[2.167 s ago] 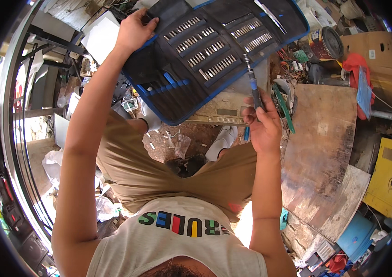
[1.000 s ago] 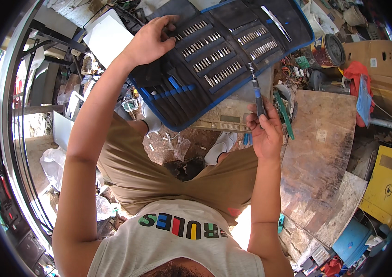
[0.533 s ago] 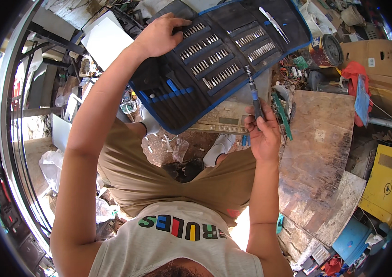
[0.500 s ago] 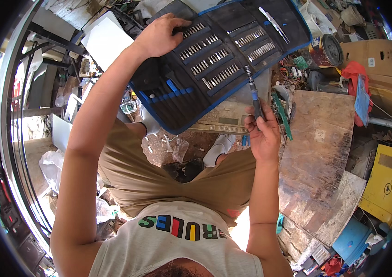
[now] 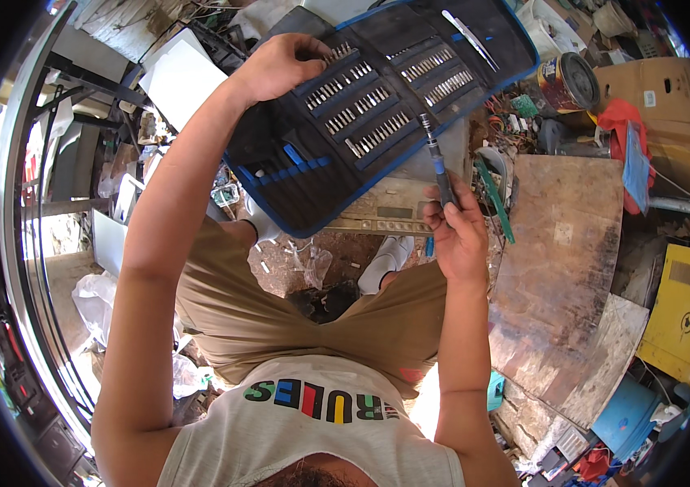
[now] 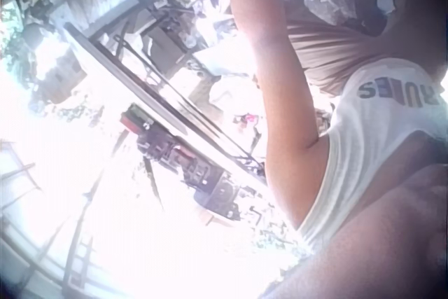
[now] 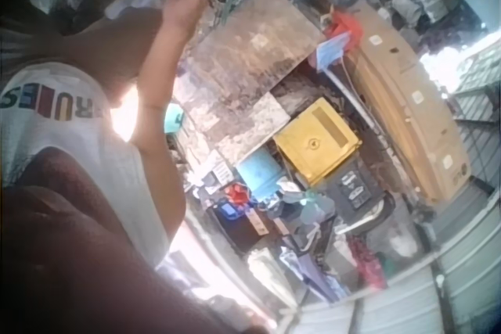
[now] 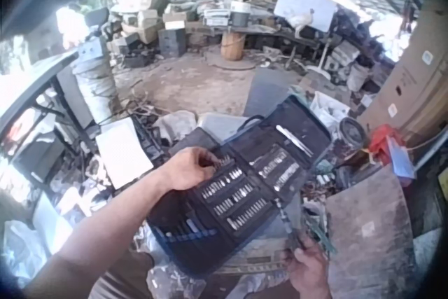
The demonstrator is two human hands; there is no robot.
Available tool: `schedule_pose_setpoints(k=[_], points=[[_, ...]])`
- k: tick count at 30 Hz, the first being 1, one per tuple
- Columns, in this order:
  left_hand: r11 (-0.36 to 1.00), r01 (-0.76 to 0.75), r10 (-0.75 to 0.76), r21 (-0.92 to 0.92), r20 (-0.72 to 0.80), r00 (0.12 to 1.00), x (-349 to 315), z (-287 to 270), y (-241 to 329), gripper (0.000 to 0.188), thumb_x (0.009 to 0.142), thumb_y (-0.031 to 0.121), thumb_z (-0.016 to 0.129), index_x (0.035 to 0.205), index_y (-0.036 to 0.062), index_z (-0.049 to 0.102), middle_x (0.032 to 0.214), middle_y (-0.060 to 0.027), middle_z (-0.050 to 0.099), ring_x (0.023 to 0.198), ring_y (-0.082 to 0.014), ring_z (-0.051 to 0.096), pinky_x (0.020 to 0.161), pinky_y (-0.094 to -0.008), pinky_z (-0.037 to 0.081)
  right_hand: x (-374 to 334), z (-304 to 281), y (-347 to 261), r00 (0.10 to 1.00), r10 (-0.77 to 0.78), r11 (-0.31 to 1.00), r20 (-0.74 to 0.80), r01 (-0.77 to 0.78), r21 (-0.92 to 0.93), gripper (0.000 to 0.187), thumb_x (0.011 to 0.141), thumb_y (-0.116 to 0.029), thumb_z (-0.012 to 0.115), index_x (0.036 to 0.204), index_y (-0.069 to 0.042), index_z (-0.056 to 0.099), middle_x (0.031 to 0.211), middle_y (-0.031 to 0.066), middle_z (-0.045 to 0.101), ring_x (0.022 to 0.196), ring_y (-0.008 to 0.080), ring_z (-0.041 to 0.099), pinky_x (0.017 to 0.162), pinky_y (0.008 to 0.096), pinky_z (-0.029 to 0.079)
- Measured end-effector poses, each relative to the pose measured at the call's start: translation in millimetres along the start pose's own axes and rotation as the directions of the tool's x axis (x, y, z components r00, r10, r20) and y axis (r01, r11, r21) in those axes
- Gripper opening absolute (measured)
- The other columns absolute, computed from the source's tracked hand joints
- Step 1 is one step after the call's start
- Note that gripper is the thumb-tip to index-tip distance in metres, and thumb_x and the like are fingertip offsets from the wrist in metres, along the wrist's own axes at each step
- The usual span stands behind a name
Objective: The person disassembles an HP printer using a screwdriver and a tool set. They unscrew several components, remove the outer plastic shell, and handle internal parts like a motor.
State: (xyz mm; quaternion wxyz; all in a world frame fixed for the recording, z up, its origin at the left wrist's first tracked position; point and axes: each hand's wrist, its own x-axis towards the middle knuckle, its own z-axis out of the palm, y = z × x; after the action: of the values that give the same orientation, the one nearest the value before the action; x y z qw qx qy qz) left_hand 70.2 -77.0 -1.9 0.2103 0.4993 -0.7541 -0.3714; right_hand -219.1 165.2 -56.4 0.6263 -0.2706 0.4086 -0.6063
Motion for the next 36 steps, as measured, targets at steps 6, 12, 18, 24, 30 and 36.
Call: schedule_pose_setpoints(k=[6, 12, 18, 24, 30, 36], points=[[1.0, 0.008, -0.009, -0.004, -0.049, 0.999, 2, 8, -4, 0.04, 0.081, 0.028, 0.077, 0.113, 0.0042, 0.076, 0.105, -0.0133, 0.076, 0.1, -0.0246, 0.072, 0.094, -0.0337, 0.054, 1, 0, 0, 1.0, -0.01, 1.0, 0.02, 0.01, 0.004, 0.056, 0.099, -0.013, 0.057, 0.151, 0.003, 0.041, 0.122, 0.0118, 0.066, 0.097, 0.0137, 0.064, 0.088, 0.0302, 0.051], [1.0, 0.0, -0.002, -0.021, -0.086, 0.996, 1, 12, -8, 0.036, 0.081, 0.03, 0.078, 0.108, 0.0066, 0.078, 0.101, -0.012, 0.077, 0.097, -0.0242, 0.073, 0.091, -0.034, 0.056, 1, -1, 0, 1.0, -0.01, 1.0, 0.027, 0.009, 0.012, 0.057, 0.099, -0.013, 0.057, 0.151, 0.004, 0.04, 0.122, 0.0123, 0.066, 0.097, 0.0142, 0.064, 0.088, 0.0306, 0.051], [0.992, 0.01, 0.027, 0.127, -0.282, 0.959, 7, 28, -11, 0.034, 0.088, 0.036, 0.075, 0.102, 0.0047, 0.078, 0.09, -0.015, 0.077, 0.086, -0.0256, 0.074, 0.083, -0.0364, 0.057, 3, -3, 2, 1.0, -0.009, 1.0, -0.01, 0.009, 0.016, 0.056, 0.1, -0.013, 0.056, 0.151, 0.003, 0.04, 0.123, 0.0133, 0.066, 0.098, 0.0157, 0.064, 0.089, 0.0316, 0.051], [0.993, 0.11, -0.084, 0.043, -0.393, 0.915, 8, 31, -2, 0.032, 0.093, 0.028, 0.069, 0.094, -0.0035, 0.074, 0.086, -0.0223, 0.074, 0.085, -0.0333, 0.073, 0.08, -0.0425, 0.055, 8, -8, 6, 1.0, -0.014, 0.997, 0.014, 0.013, 0.079, 0.052, 0.1, -0.012, 0.055, 0.149, 0.0, 0.045, 0.127, 0.0147, 0.065, 0.1, 0.017, 0.065, 0.089, 0.0325, 0.052], [0.579, -0.05, -0.193, -0.814, -0.196, 0.961, 24, 12, -12, 0.017, 0.103, 0.016, 0.059, 0.104, 0.0034, 0.07, 0.082, -0.0065, 0.069, 0.067, -0.0136, 0.062, 0.064, -0.0298, 0.053, 1, 0, -2, 0.998, -0.052, 0.994, -0.042, 0.056, 0.09, 0.049, 0.1, -0.011, 0.055, 0.147, -0.002, 0.047, 0.126, 0.0143, 0.066, 0.097, 0.0166, 0.065, 0.085, 0.0307, 0.052], [0.411, -0.104, 0.193, -0.906, -0.026, 0.981, -140, 54, 80, 0.013, 0.101, 0.016, 0.066, 0.109, 0.0062, 0.066, 0.1, -0.0058, 0.071, 0.094, -0.017, 0.068, 0.088, -0.0311, 0.055, -111, 27, -23, 0.98, -0.187, 0.937, -0.069, 0.157, -0.312, 0.044, 0.101, -0.018, 0.06, 0.141, -0.001, 0.055, 0.104, 0.007, 0.069, 0.081, 0.0102, 0.061, 0.071, 0.025, 0.049]])
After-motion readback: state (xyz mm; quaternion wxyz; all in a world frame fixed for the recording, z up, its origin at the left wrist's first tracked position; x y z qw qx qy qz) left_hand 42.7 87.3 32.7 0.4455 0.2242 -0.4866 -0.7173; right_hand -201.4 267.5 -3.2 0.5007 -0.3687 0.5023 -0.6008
